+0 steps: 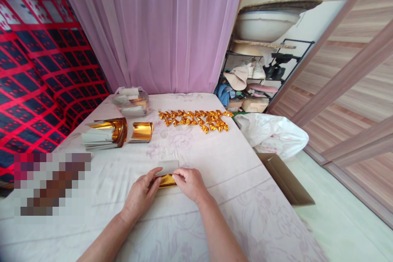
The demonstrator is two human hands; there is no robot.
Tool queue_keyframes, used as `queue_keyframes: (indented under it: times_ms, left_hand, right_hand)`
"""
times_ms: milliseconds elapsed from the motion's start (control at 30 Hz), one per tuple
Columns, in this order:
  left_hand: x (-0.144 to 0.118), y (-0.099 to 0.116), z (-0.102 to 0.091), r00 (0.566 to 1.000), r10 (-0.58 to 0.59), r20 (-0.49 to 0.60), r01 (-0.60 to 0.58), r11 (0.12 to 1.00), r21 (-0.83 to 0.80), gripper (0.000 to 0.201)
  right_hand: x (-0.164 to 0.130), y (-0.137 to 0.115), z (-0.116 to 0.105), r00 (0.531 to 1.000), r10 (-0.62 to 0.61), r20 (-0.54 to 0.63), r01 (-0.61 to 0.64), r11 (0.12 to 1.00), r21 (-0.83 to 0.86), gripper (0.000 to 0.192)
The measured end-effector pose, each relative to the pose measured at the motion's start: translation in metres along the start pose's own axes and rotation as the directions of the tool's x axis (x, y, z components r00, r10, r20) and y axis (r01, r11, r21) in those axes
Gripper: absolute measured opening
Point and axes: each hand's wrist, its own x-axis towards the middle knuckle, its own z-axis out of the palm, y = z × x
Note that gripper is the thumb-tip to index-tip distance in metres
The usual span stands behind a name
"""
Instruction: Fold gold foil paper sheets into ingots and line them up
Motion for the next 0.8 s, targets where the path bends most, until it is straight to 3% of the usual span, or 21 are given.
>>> queue_keyframes:
  times_ms: [267,600,800]
  left_hand:
    - [0.0009,-0.0015,-0.0016,1.0,-0.025,-0.017,0.022,0.985,-0.172,0.031]
    - [0.0001,-0.0014,-0.0007,0.999,-0.011,0.033,0.018,0.978,-0.206,0.046]
    - [-0.0053,0.0012,0.0014,0.998,-0.028,0.057,0.041,0.967,-0.253,0.049]
  right_hand:
    - [0.0002,-0.0022,0.0001,0.999,-0.015,-0.033,0.014,1.0,-0.022,0.022]
    - [0.0006,-0.0017,0.0073,0.993,0.012,-0.117,-0.019,0.998,-0.059,0.025]
    - [-0.0022,0.0016,0.003,0.995,0.018,-0.097,-0.027,0.995,-0.092,0.024]
